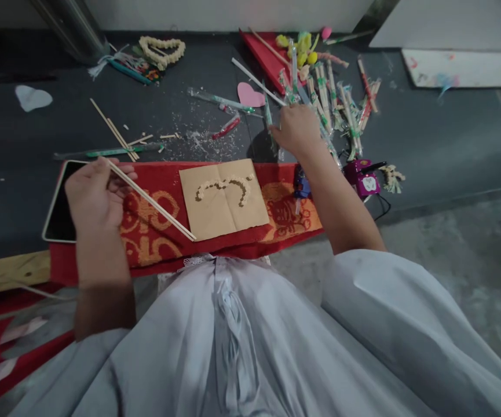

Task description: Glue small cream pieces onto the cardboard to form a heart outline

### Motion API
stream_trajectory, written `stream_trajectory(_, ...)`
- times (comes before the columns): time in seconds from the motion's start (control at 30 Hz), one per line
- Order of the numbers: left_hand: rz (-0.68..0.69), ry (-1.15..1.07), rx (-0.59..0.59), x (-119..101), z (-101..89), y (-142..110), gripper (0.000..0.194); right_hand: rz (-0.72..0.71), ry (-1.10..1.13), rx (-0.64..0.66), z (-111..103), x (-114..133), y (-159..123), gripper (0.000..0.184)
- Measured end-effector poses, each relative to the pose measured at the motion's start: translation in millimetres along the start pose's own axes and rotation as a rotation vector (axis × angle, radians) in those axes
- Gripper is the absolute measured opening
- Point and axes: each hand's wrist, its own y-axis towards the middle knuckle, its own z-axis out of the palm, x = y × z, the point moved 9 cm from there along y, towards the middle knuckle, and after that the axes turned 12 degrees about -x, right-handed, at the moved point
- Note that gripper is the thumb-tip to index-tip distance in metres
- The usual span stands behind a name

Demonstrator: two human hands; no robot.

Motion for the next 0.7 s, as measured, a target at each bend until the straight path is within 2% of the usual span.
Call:
stream_trajectory(0.07,-0.005,0.009,0.021,3.9,2.2,-3.2,0.023,0.061,-0.073,-0.021,-17.8,2.4,-11.6,0.038)
stream_trajectory(0.2,-0.038,0.037,0.038,13.5,5.1,-7.7,0.022,0.036,-0.062,-0.077,-52.3,20.5,-44.4,0.032)
stream_trajectory(0.3,-0.066,0.064,0.022,20.3,4.5,-10.1,0.021,0.051,0.004,-0.072,-64.6,28.4,-74.6,0.032)
stream_trajectory(0.4,-0.080,0.086,0.019,25.0,4.0,-12.7,0.019,0.108,0.047,-0.056,-64.3,30.2,-103.5,0.033)
stream_trajectory(0.5,-0.099,0.112,0.018,29.1,2.9,-15.2,0.016,0.144,0.105,-0.042,-53.9,32.2,-127.2,0.032)
stream_trajectory(0.7,-0.108,0.133,0.019,32.3,1.7,-18.2,0.016,0.161,0.200,-0.041,-32.3,38.5,-158.0,0.029)
